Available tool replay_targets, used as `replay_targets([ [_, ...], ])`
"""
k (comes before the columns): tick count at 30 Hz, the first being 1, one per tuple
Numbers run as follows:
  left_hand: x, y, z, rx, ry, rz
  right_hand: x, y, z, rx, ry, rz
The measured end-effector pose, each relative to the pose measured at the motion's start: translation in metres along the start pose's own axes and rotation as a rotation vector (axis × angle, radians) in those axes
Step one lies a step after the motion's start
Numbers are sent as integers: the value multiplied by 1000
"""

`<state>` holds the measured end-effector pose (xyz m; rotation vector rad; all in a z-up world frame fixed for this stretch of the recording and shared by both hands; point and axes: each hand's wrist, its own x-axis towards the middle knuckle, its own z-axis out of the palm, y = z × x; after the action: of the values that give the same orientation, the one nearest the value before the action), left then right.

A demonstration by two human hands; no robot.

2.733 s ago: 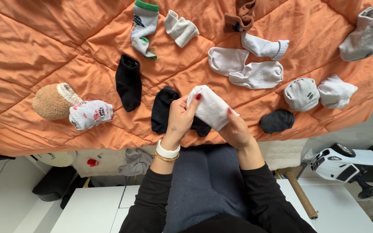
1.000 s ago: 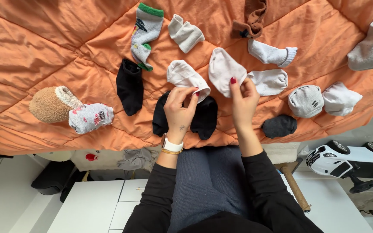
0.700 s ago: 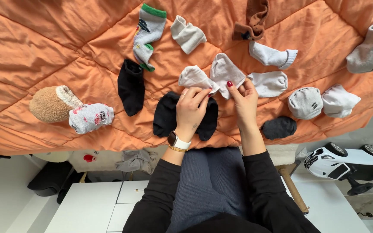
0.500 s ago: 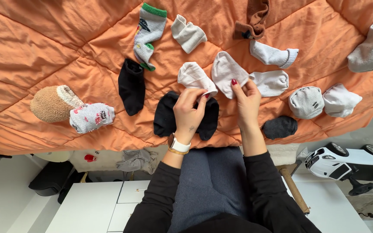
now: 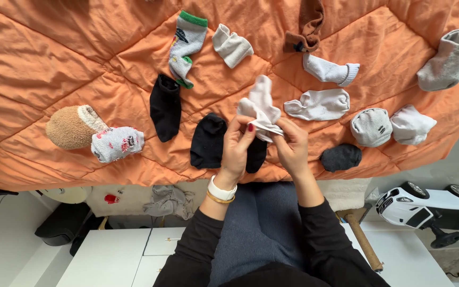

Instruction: Sort and match pairs of socks from a laundry basket on a bed.

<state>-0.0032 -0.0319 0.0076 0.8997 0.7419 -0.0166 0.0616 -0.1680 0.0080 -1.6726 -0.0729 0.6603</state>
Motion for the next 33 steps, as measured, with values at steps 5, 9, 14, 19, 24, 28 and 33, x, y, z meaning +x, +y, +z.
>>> replay_targets([
  [5,2,14,-2,-586,19,-204,-24,8,-18,57,-90,41],
  [9,16,-14,-14,-195,-76,-57,-54,25,-19,468,-252,264],
  [14,23,2,10,-432,-492,-540,-29,3,-42,1212,-125,404],
  [19,14,-7,19,-370,-378,-425,-21,-16,-58,929,153,467],
  [24,12,5,49,-87,-489,-328,-48,13,-91,664,237,409],
  [28,17,15,65,367,-423,-122,-62,27,-173,110,767,80],
  [33,20,9,61,540,-312,-105,-67,66,-271,-608,1145,-334],
])
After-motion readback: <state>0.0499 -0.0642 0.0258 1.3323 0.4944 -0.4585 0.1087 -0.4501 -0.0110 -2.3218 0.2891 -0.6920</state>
